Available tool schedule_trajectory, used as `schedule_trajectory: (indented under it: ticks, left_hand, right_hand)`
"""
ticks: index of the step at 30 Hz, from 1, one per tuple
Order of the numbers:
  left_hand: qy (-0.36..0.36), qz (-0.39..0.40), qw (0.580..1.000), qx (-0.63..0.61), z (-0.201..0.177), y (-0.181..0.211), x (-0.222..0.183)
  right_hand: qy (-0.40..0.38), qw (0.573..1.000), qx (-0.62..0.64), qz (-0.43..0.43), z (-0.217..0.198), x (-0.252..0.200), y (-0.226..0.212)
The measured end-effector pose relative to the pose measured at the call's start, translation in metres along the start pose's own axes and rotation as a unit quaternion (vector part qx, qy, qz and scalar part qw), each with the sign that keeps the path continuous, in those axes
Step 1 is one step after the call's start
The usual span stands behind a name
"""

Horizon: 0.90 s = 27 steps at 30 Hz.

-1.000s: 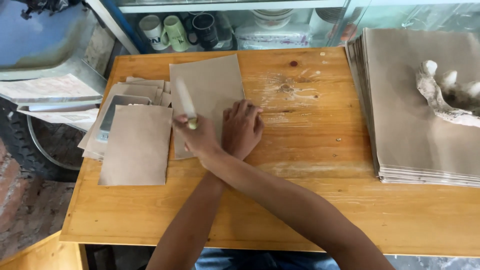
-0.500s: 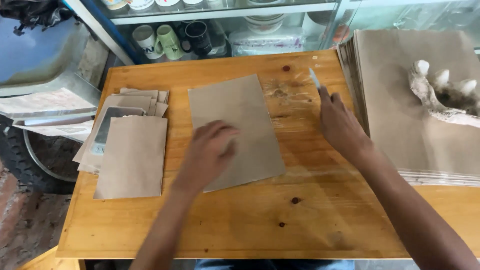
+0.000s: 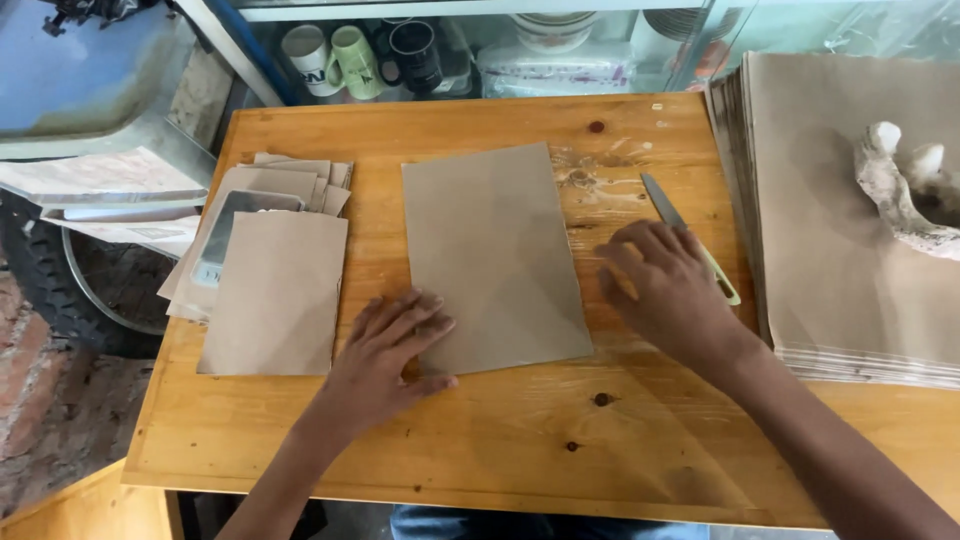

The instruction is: Folding and cutting brown paper sheets to assemble handmade paper bags on a wooden table.

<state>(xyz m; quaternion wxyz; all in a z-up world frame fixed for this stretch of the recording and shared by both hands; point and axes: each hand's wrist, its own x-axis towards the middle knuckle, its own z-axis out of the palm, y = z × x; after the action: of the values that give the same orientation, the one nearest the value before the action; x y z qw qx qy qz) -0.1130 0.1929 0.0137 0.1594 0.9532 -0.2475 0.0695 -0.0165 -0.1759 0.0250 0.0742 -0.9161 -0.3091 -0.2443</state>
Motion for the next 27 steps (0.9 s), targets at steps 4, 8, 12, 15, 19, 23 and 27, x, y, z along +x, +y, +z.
schedule_trajectory:
  ticks: [4,8,12,15,19,23,27]
  left_hand:
    - [0.069,0.028,0.997,-0.005,0.005,0.002,0.002]
    - [0.178,0.146,0.972,0.052,0.010,0.006,0.013]
    - [0.189,0.105,0.967,-0.131,-0.012,0.024,0.023]
    - [0.150,0.018,0.947,-0.283,-0.026,0.033,0.026]
    - [0.156,-0.030,0.926,-0.343,-0.030,0.026,0.040]
    - [0.142,-0.013,0.913,-0.382,-0.059,0.024,0.060]
    - [0.064,-0.019,0.896,-0.439,-0.063,0.034,0.060]
  right_hand:
    - [-0.037,0.988,0.138,-0.049,-0.047,0.013,-0.033]
    - [-0.111,0.970,0.216,-0.026,-0.066,0.005,-0.033]
    - [-0.165,0.929,0.325,0.069,-0.080,-0.006,-0.026]
    - [-0.152,0.884,0.412,0.161,-0.064,-0.005,-0.010]
    - [-0.076,0.843,0.507,0.160,-0.055,0.013,-0.005]
    - [-0.011,0.835,0.541,0.100,-0.053,0.051,-0.001]
    - [-0.037,0.696,0.700,0.154,-0.007,0.084,0.001]
